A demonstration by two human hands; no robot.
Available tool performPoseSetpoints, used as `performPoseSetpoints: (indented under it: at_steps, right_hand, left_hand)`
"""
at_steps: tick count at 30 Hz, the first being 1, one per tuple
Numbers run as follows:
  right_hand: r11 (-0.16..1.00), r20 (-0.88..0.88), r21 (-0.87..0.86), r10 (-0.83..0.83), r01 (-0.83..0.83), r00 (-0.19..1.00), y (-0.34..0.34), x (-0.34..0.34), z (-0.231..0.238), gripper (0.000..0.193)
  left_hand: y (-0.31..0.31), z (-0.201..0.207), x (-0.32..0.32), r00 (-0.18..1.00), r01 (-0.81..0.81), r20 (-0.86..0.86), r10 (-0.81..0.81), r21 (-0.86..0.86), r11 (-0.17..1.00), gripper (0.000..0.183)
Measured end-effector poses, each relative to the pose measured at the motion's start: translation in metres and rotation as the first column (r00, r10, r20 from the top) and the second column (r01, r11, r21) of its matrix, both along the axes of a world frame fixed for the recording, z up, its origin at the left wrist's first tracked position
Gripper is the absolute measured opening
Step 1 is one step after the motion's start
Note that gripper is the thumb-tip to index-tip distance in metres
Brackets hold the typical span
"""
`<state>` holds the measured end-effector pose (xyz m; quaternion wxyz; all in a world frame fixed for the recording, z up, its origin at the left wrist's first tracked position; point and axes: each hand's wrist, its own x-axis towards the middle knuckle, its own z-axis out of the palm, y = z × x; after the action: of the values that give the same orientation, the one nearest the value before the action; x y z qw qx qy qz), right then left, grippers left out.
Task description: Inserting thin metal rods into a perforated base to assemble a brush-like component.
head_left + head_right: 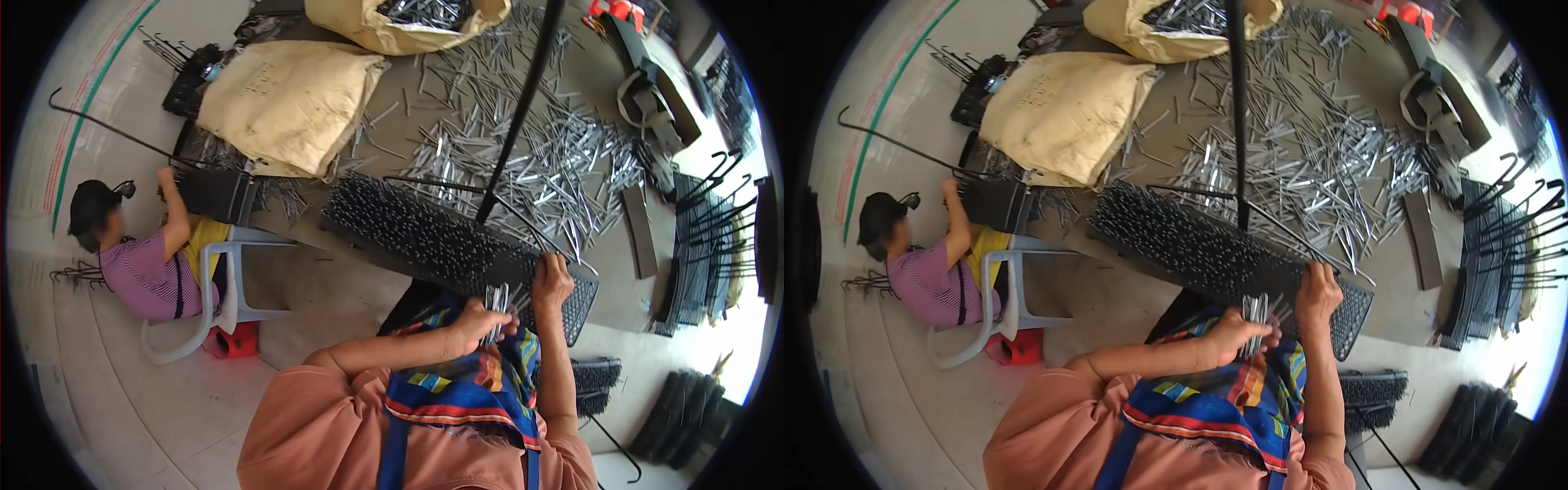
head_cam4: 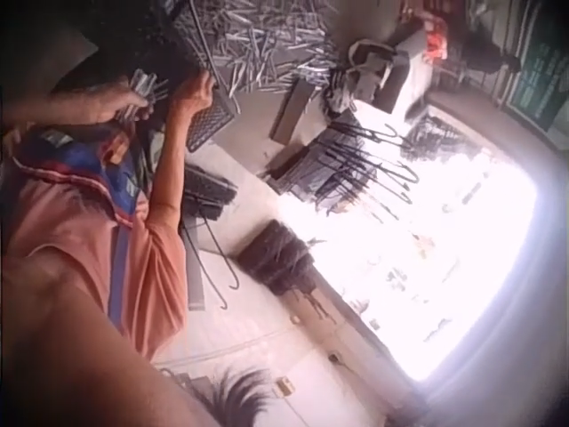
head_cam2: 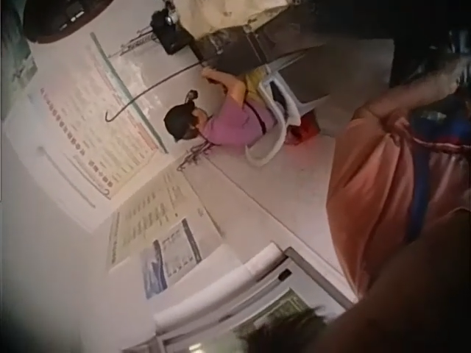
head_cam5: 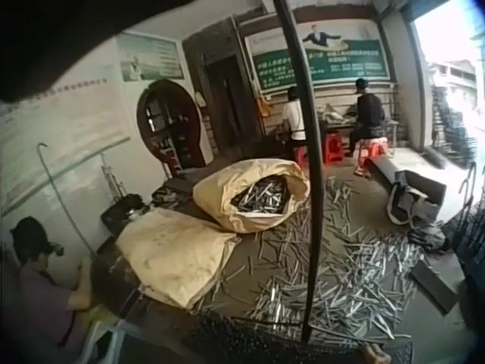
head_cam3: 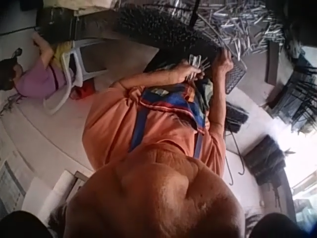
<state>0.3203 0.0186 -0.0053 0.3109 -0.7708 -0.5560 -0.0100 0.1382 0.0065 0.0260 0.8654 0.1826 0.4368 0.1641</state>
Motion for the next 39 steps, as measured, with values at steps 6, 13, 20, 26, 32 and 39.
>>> performPoseSetpoints:
  at_steps: [6,13,20,26,32,39]
  right_hand:
    - [0.986,-0.183,0.165,0.056,-0.025,0.981,0.006,0.000,0.008,0.009]
    - [0.973,-0.147,0.221,0.096,-0.062,0.985,0.008,0.004,0.021,0.009]
    - [0.971,-0.301,0.231,0.013,0.059,0.954,-0.003,-0.003,0.025,0.007]
    - [0.962,-0.267,0.269,0.031,0.043,0.963,-0.006,0.001,0.017,0.007]
    - [0.980,-0.246,0.199,0.053,-0.003,0.968,0.001,0.008,0.017,0.008]
    - [0.992,-0.236,0.041,-0.103,0.116,0.966,-0.025,0.008,0.031,0.008]
  left_hand:
    - [-0.005,-0.003,-0.025,0.980,0.201,0.011,-0.200,-0.058,0.978,0.016]
    - [-0.003,-0.004,-0.023,0.994,0.105,0.014,-0.104,-0.018,0.994,0.017]
    - [0.000,-0.003,-0.020,0.999,0.021,0.041,-0.021,-0.001,1.000,0.019]
    - [0.008,0.004,-0.010,0.998,-0.054,0.020,0.055,-0.041,0.998,0.018]
    - [0.012,0.011,0.002,0.990,-0.134,0.024,0.136,-0.046,0.990,0.012]
    - [-0.005,0.005,0.010,0.993,-0.114,0.030,0.115,-0.042,0.993,0.017]
